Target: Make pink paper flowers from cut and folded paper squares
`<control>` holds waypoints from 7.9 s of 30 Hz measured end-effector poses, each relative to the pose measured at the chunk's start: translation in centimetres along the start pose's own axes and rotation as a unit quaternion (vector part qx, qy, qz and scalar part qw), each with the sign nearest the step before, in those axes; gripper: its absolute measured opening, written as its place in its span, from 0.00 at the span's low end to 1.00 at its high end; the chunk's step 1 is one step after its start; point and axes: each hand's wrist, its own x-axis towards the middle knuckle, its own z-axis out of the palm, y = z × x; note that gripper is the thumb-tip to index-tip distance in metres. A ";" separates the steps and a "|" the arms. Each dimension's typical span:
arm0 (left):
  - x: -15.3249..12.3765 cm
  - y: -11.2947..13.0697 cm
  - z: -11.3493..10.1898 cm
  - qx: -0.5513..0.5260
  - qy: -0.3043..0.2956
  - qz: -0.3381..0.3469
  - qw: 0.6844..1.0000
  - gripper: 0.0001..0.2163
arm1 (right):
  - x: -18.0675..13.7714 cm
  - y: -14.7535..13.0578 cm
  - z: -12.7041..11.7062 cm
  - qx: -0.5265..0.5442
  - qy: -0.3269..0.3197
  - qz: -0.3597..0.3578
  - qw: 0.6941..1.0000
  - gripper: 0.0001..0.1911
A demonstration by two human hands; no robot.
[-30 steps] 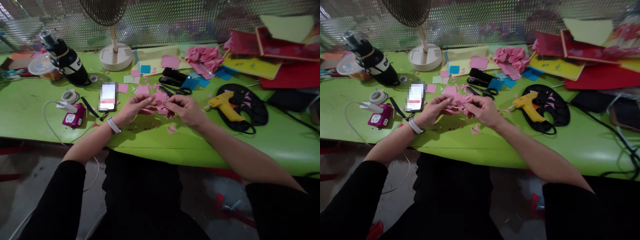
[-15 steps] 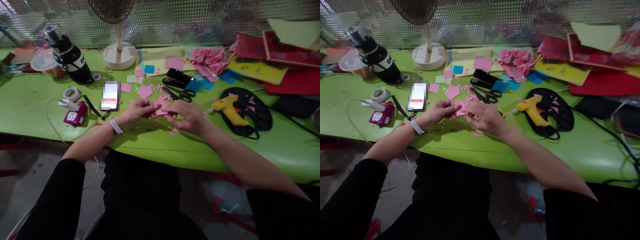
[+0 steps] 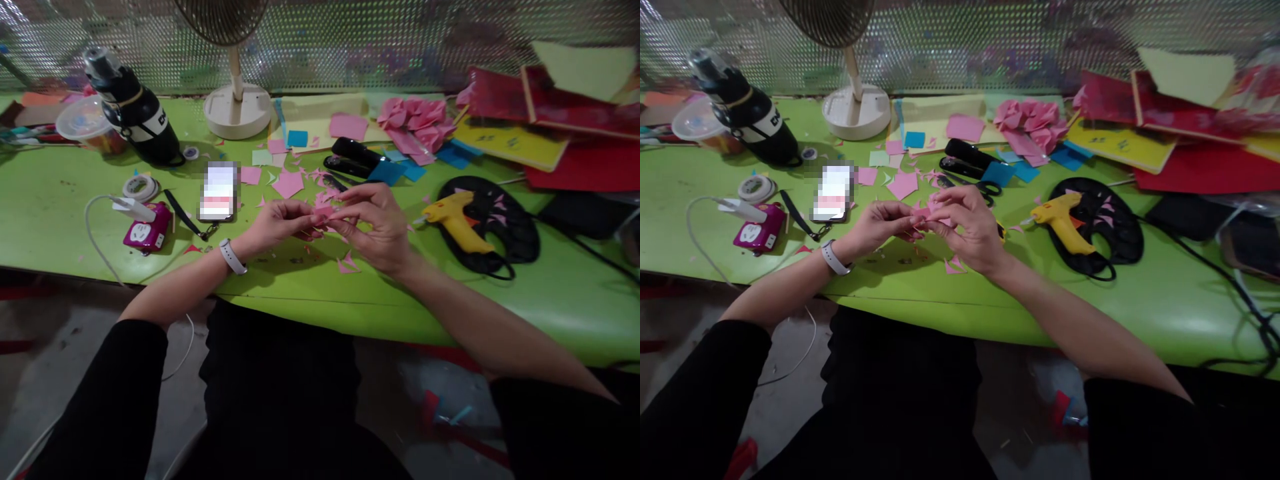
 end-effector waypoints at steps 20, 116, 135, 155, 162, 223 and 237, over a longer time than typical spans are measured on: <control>-0.2 -0.1 0.1 -0.004 -0.050 0.007 0.999 0.14 | -0.1 -0.2 0.4 0.019 -0.024 0.110 0.993 0.07; 1.3 0.0 -1.1 -0.099 0.025 -0.004 0.995 0.03 | 8.2 9.0 -7.0 -0.343 -0.378 0.421 0.750 0.04; 0.7 0.5 -0.7 -0.130 0.099 0.050 0.985 0.09 | 2.2 -1.1 -2.6 0.181 -0.214 0.480 0.832 0.32; 0.1 0.6 0.4 -0.159 0.113 -0.002 0.981 0.07 | 1.8 -2.3 -1.8 0.146 -0.215 0.445 0.857 0.30; 0.3 -0.1 0.4 -0.175 0.108 0.009 0.979 0.07 | 1.6 -2.1 -1.7 0.156 -0.227 0.437 0.856 0.28; 0.3 -0.2 0.1 -0.157 0.120 0.032 0.980 0.11 | 1.1 -1.6 -1.9 0.141 -0.212 0.423 0.870 0.29; 0.5 -0.3 -0.1 -0.128 0.121 0.039 0.984 0.12 | 1.5 -2.0 -1.8 0.159 -0.214 0.405 0.874 0.30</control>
